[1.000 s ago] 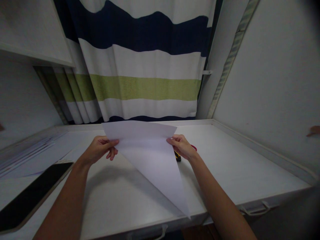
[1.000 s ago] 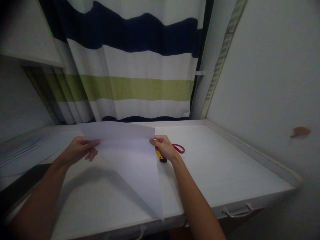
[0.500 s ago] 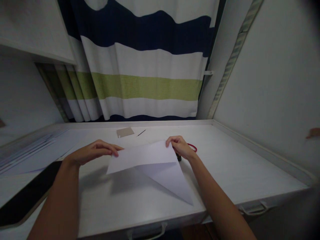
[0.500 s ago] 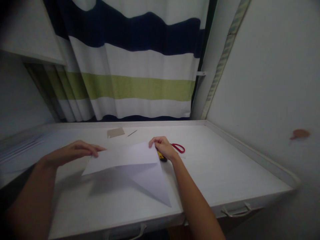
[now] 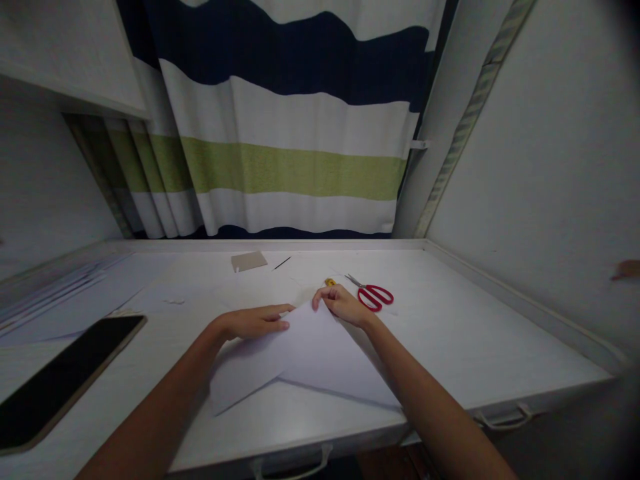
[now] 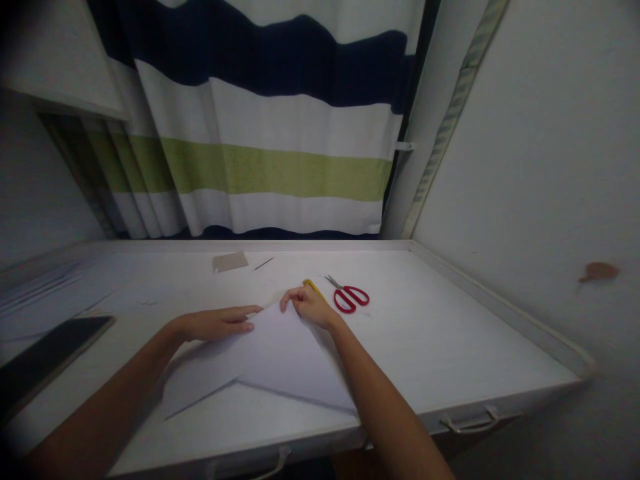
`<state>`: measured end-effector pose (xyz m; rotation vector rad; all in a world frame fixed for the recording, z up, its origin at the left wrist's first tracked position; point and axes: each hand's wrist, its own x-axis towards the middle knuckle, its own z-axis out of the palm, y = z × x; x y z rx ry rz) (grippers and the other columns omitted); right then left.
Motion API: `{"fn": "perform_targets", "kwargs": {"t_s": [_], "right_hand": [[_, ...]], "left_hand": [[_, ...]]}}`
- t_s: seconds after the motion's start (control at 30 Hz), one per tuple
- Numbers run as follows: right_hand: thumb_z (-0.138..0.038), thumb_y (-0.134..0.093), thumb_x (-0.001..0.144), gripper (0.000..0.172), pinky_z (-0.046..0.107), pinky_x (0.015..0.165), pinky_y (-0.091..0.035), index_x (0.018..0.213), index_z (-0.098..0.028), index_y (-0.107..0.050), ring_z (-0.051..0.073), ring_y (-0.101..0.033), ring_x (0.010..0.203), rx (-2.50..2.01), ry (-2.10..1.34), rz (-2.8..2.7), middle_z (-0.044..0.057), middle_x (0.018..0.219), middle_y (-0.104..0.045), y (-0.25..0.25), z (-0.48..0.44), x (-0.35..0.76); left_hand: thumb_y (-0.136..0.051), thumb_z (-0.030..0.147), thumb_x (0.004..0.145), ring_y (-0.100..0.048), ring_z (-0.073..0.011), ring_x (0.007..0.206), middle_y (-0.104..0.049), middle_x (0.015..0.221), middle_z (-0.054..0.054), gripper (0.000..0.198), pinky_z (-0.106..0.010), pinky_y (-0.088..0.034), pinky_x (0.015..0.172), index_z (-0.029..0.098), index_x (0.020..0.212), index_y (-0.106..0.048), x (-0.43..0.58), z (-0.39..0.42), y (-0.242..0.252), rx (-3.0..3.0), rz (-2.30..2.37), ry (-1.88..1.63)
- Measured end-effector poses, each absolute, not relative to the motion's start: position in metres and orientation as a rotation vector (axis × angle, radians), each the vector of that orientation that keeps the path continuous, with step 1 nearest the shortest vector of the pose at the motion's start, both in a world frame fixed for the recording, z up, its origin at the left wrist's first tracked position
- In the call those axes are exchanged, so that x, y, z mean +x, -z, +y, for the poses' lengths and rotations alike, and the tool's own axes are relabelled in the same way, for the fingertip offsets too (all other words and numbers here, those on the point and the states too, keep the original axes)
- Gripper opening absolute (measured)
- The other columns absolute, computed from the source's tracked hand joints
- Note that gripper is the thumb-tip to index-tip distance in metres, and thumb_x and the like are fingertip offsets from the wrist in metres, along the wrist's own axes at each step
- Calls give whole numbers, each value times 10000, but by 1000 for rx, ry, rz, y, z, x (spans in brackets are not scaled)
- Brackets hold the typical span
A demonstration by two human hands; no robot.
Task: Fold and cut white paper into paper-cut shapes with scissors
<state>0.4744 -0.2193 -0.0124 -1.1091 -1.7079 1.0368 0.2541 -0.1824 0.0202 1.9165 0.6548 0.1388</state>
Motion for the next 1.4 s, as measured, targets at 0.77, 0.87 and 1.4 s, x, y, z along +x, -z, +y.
{"fn": "perform_targets", "kwargs": {"t_s": [0.77, 0.87, 1.4], "right_hand": [[-292, -320, 849, 528, 408, 1009, -237, 1284, 2, -265, 276, -159, 1257, -1694, 3, -2309, 236, 1346, -205, 41, -298, 452], [-325, -312, 847, 573, 419, 1010, -219, 1292, 25, -224, 282, -124, 1261, -1755, -47, -2225, 255, 1348, -173, 42, -294, 452], [-335, -314, 835, 632, 450, 990, -222, 1304, 44, -126, 302, -96, 1265, -1809, -73, -2039, 283, 1348, -130, 50, -305, 433]], "left_hand": [[-230, 367, 859, -393, -190, 1150, -423, 1271, -94, 461, -322, -268, 977, 129, 1216, -398, 255, -209, -35, 2487, 843, 45], [-318, 478, 816, -224, -216, 1245, -196, 1387, -72, 598, -363, -204, 1005, 169, 1316, -211, 226, -221, -33, 2422, 793, 124], [-374, 447, 785, -482, -254, 1065, -549, 1136, -115, 502, -399, -354, 920, 113, 1141, -493, 219, -256, 12, 1875, 1310, -728]]}}
